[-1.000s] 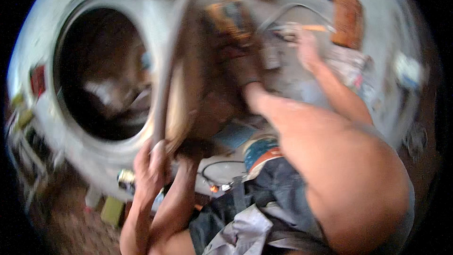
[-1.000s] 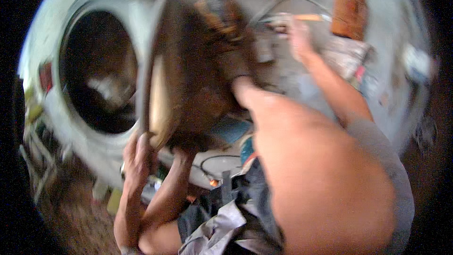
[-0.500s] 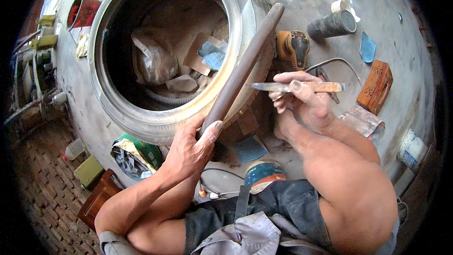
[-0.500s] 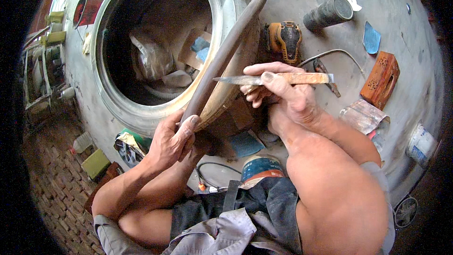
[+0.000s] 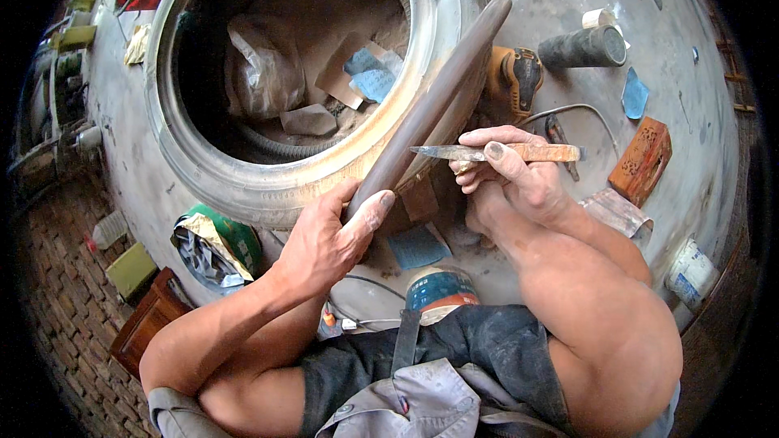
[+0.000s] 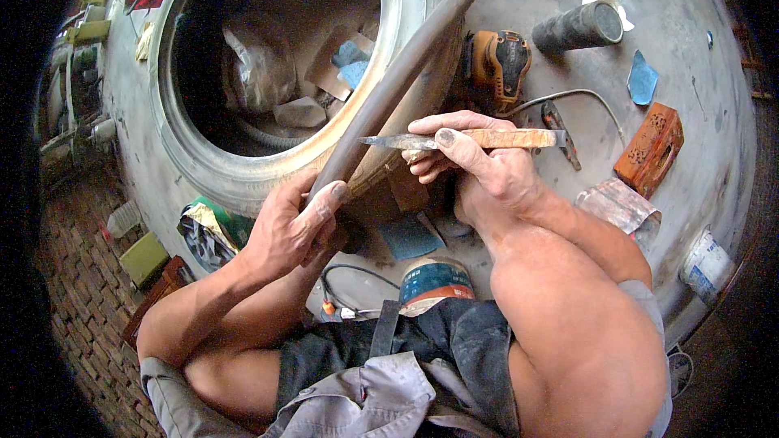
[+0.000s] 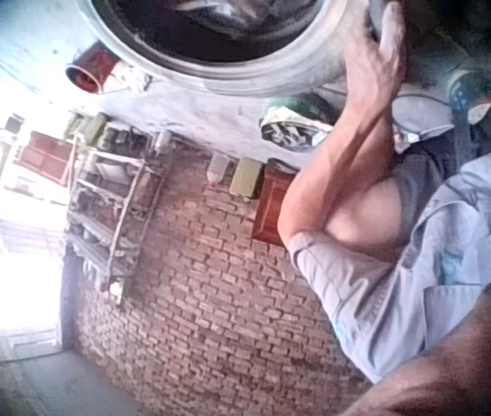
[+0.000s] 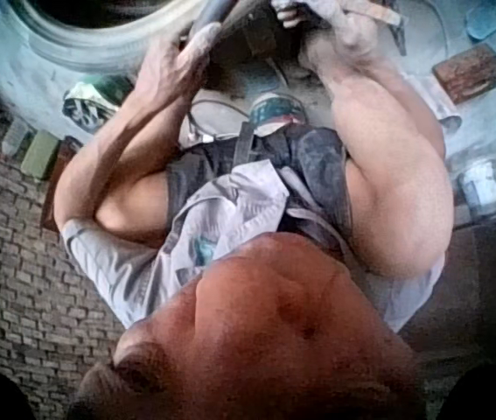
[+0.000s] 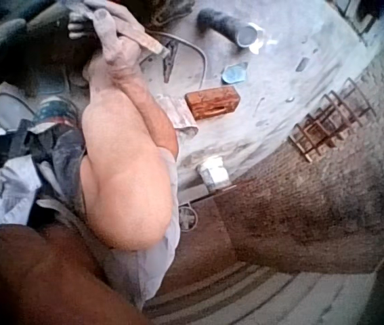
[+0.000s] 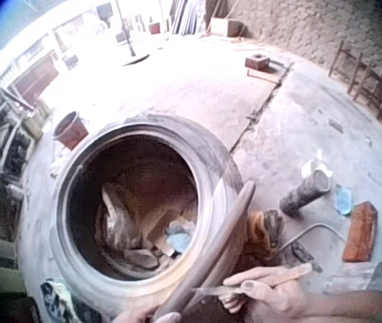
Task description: The person sits on the floor and uses a chisel to carve and shape a long wooden rod. They repeatedly scrape the surface, wipe it with a cloth, and continue carving along the length of the rod.
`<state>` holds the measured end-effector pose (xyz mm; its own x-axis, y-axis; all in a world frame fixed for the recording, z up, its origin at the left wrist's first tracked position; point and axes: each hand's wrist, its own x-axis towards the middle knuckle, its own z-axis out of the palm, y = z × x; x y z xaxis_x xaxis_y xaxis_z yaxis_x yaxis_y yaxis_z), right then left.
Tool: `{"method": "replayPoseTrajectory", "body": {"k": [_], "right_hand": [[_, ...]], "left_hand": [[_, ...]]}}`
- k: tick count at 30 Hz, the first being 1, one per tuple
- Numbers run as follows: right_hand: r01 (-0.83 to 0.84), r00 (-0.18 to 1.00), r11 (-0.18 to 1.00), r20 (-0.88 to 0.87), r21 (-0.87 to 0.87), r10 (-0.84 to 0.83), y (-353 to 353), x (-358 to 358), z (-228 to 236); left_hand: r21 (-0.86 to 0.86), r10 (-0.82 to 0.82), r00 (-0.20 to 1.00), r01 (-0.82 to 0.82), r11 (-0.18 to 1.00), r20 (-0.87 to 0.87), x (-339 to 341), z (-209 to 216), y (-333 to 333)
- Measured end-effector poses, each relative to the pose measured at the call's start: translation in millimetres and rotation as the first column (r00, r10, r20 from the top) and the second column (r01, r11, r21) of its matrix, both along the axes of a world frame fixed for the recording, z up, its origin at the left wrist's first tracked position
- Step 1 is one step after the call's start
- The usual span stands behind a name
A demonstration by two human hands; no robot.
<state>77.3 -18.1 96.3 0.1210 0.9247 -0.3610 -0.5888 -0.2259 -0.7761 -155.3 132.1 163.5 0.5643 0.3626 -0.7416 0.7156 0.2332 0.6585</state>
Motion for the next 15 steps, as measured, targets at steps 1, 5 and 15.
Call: {"method": "replayPoseTrajectory", "body": {"k": [1,5,15], "right_hand": [[-0.002,1.0,1.0,0.003,-0.001,0.002,-0.3,0.3,-0.6],[0.0,1.0,1.0,0.01,0.01,0.0,-0.9,0.5,-3.9],[0.01,1.0,1.0,-0.006,-0.019,-0.01,-0.5,0.5,-2.8]], "left_hand": [[0.008,-0.002,1.0,0.002,1.0,0.013,-0.1,-0.9,-0.2],[-0.029,0.005,1.0,-0.006,1.0,-0.026,0.5,1.5,0.0],[-0.026,0.011,1.0,-0.011,1.0,-0.009,2.8,1.8,0.0]]}}
